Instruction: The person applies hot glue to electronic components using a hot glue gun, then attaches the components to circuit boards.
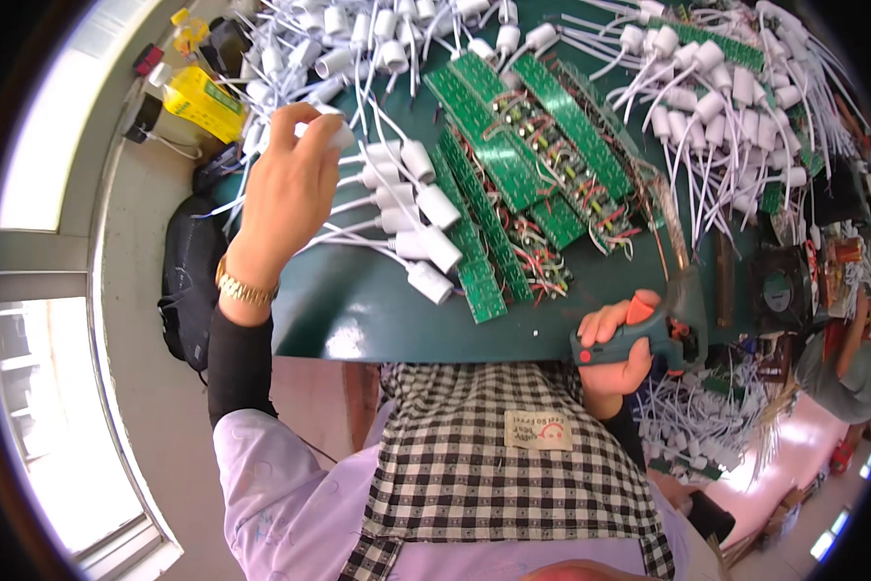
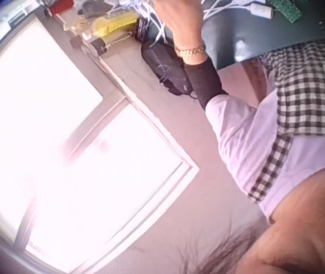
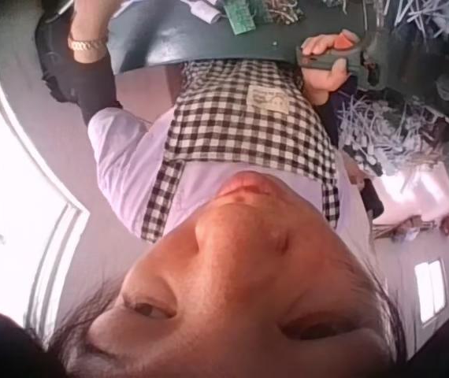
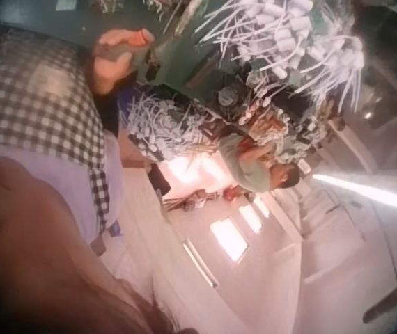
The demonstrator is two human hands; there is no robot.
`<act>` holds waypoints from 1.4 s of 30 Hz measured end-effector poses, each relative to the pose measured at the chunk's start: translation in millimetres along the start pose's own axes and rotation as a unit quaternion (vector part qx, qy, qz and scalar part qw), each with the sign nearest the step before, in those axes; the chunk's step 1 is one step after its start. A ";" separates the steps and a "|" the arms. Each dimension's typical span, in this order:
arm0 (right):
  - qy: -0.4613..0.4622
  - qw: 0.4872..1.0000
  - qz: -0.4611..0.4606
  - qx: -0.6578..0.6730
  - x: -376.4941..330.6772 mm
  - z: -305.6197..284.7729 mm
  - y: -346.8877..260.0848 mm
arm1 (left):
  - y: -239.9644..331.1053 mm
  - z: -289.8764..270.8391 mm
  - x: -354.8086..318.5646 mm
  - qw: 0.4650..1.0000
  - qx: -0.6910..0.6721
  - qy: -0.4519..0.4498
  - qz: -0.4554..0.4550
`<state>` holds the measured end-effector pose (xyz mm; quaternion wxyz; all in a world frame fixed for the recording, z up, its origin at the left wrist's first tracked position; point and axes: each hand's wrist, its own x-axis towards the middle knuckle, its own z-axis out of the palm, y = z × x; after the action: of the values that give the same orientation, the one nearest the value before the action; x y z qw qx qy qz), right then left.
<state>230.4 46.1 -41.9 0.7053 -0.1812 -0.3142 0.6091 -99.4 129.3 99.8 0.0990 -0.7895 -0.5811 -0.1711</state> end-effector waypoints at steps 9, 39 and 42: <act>-0.019 1.000 0.023 -0.009 3.8 -4.4 -1.0 | 82.2 8.9 -74.4 0.917 -0.326 -0.215 -0.085; -0.137 0.939 0.261 -0.179 -45.4 -0.2 -65.1 | 119.7 61.4 -102.2 0.952 -0.295 -0.009 -0.078; -0.182 0.902 0.333 -0.208 -42.1 -6.4 -80.8 | 122.2 59.5 -99.8 0.947 -0.305 -0.019 -0.101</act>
<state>292.3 -9.6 -4.4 0.3387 -0.3037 -0.4778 0.7515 -0.5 25.0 11.7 -0.1752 -0.7226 -0.5795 -0.3335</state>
